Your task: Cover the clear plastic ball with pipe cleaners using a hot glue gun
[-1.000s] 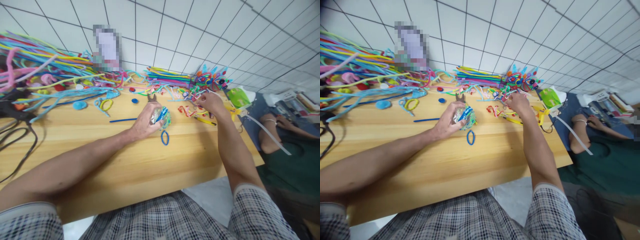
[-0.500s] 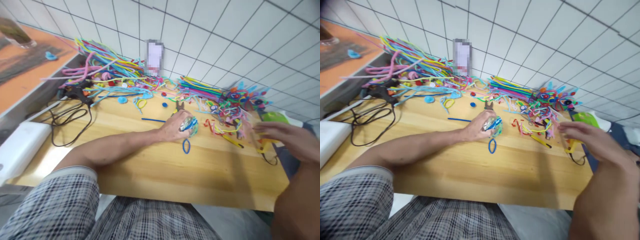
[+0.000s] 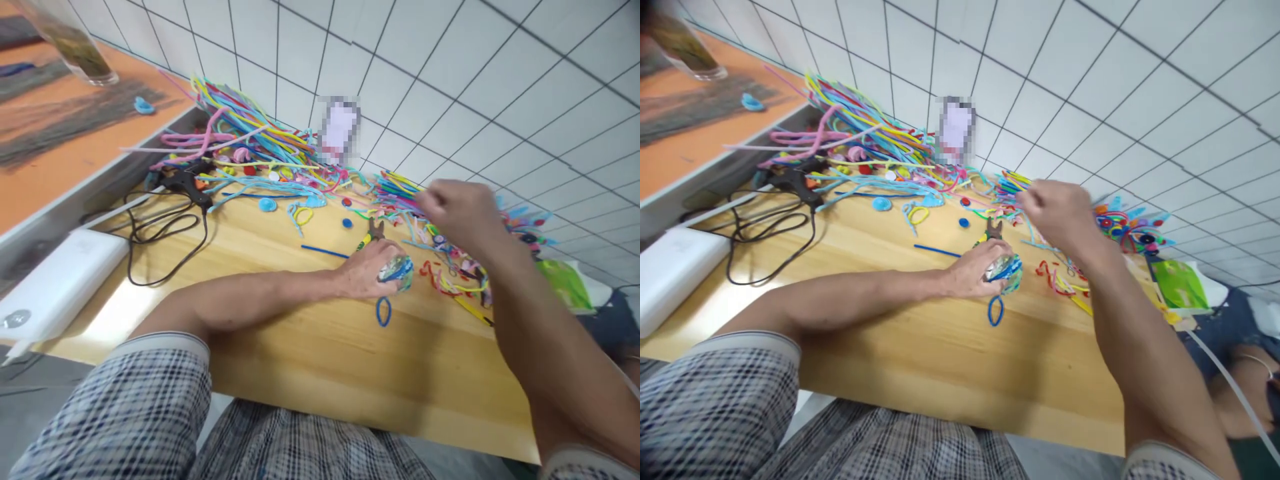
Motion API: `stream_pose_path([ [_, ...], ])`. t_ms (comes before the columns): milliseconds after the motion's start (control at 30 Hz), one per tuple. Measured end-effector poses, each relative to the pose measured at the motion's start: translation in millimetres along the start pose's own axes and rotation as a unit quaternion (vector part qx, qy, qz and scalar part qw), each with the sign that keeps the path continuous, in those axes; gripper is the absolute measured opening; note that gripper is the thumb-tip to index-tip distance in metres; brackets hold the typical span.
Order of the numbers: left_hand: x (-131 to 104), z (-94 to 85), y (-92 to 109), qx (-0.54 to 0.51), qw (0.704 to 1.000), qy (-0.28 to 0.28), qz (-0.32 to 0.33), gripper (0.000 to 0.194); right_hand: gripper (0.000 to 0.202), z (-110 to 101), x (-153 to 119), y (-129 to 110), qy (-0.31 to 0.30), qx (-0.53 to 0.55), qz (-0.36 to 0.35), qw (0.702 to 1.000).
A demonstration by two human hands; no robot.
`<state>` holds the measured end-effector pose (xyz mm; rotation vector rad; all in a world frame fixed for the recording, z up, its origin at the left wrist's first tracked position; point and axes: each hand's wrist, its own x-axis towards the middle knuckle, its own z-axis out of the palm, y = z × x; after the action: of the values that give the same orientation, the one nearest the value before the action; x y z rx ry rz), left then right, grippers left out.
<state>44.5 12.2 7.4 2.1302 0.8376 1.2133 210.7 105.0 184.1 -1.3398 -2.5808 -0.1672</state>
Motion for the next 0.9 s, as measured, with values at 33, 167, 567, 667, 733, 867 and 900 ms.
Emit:
stream_pose_path([
  [33, 0.7, 0.6, 0.5, 0.005, 1.0, -0.003, -0.001, 0.046, 0.015, 8.7, 19.3, -24.2, -0.022, 0.009, -0.036, 0.999],
  [167, 4.1, 1.5, 2.7, 0.023, 0.999, -0.025, -0.008, 0.048, 0.019, 45.8, 94.0, -100.8, -0.134, -0.009, -0.136, 0.982],
  [567, 10.4, 0.2, 7.6, -0.008, 0.999, -0.036, -0.024, 0.058, 0.041, 102.4, 153.3, -170.1, -0.274, -0.152, -0.14, 0.939],
  [667, 10.4, 0.5, 7.9, -0.011, 0.999, -0.038, -0.024, 0.062, 0.044, 99.5, 153.2, -168.2, -0.289, -0.157, -0.128, 0.936],
  [733, 10.2, -0.8, 9.1, -0.003, 0.999, -0.044, -0.017, 0.062, 0.044, 95.2, 154.9, -163.4, -0.277, -0.151, -0.127, 0.94],
  [867, 10.3, -4.2, 11.9, 0.019, 0.998, -0.054, -0.017, 0.057, 0.034, 88.0, 158.9, -149.3, -0.206, -0.119, -0.131, 0.962],
  [900, 10.6, -4.6, 12.3, 0.022, 0.998, -0.054, -0.02, 0.057, 0.031, 86.0, 159.5, -145.8, -0.185, -0.106, -0.131, 0.968],
])
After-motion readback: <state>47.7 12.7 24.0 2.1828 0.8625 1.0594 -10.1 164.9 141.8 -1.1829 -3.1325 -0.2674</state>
